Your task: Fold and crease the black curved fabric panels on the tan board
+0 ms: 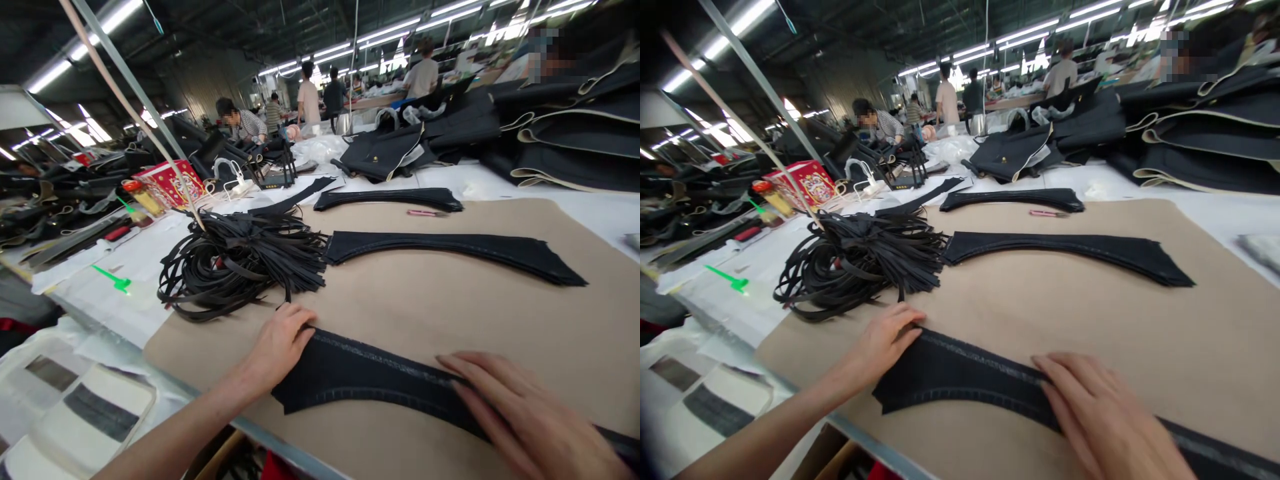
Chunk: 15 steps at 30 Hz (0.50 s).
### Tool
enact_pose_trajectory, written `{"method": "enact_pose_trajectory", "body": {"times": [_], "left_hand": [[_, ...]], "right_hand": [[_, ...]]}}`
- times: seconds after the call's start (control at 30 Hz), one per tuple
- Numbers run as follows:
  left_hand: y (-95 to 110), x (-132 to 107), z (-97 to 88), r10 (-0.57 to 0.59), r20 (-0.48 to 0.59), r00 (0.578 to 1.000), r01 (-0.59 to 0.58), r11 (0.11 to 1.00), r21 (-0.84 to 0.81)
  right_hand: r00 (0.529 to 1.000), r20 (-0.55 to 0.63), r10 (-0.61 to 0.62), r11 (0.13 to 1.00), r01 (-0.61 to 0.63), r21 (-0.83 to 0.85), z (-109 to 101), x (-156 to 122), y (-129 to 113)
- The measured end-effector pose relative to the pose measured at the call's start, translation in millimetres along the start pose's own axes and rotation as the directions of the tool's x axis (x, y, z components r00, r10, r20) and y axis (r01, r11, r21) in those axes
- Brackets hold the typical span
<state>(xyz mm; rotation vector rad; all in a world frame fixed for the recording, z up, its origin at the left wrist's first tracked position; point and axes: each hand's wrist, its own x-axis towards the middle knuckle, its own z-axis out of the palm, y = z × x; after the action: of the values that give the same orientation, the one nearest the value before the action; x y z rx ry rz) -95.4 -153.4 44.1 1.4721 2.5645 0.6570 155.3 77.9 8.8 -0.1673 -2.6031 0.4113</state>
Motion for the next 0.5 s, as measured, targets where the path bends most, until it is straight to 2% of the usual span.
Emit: {"method": "enact_pose_trajectory", "body": {"times": [0.1,0.23,0.33,0.5], "left_hand": [[4,8,-4.3,-0.031,0.05,0.998,0.031,0.999,0.007],[0,14,-12.9,-0.009,0.128,0.992,0.009,1.0,0.005],[-4,16,-16.4,0.036,0.148,0.988,-0.035,0.999,-0.008],[-12,11,-11.7,0.156,0.128,0.979,-0.158,0.987,0.005]], "right_hand": [[0.983,0.182,-0.033,0.997,0.019,0.076,16,47,-38],[0.932,0.358,0.052,0.997,-0.071,0.039,39,91,-74],[0.91,0.406,0.081,0.995,-0.095,0.014,48,102,-81],[0.921,0.383,0.069,0.987,-0.12,0.11,57,104,-75]]}}
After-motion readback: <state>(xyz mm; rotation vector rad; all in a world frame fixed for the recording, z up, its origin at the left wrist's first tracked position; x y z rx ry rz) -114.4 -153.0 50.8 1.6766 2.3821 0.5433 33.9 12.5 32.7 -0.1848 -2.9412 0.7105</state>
